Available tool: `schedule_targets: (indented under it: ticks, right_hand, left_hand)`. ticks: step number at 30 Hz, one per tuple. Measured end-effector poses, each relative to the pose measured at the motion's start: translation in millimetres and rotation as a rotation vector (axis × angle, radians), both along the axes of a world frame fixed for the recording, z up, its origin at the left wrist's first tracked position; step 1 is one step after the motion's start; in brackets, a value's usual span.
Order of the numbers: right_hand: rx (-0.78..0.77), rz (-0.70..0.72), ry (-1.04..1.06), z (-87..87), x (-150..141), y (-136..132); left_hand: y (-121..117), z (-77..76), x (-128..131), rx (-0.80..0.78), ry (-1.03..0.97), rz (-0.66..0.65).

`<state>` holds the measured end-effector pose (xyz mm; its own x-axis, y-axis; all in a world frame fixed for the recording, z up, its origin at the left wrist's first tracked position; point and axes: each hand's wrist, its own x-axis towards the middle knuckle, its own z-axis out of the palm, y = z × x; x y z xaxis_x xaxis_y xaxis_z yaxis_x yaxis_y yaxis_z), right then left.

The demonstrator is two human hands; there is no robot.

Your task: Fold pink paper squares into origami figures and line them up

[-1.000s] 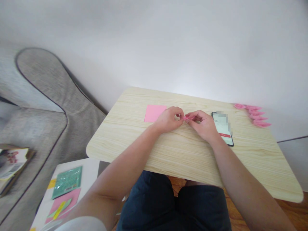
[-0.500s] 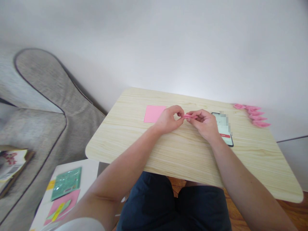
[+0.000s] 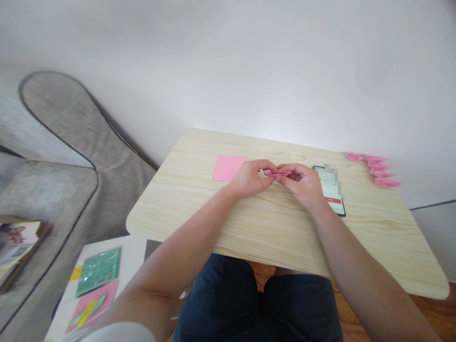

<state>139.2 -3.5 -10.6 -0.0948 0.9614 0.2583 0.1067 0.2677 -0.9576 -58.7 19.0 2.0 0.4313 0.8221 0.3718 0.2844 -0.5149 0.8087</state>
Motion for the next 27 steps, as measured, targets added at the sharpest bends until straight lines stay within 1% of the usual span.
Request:
schedule_targets:
  ticks: [3,7,10,12,16,22,27]
  right_hand:
    - [-0.023,-0.015,-0.059,0.9,1.0,-0.7]
    - [0.003,-0.053,-0.138,4.9,2.2,-1.4]
    - [-0.013,-0.081,-0.102,6.0,2.3,-0.4]
    - [-0.057,-0.098,-0.07,4.1,2.8,1.2]
    - [-0.142,-0.09,-0.095,-1.2,5.5,4.2]
    - [-0.147,-0.117,-0.09,-0.7,6.7,4.8]
    - [-0.144,-0.126,-0.083,0.0,5.7,4.5]
  left_hand:
    - [-0.3,1.3,-0.1,-0.012,0.015,0.03]
    - [1.2,-0.3,-1.0,0.009,0.017,0.026]
    - [3.0,-3.5,-2.0,0.071,0.021,-0.011]
    - [3.8,-4.8,-2.3,0.122,0.037,-0.044]
    - [2.9,-2.9,-2.1,0.19,0.085,-0.083]
    - [0.3,2.4,-2.6,0.191,0.074,-0.043]
    - [1.6,0.2,-2.8,0.195,0.051,-0.047]
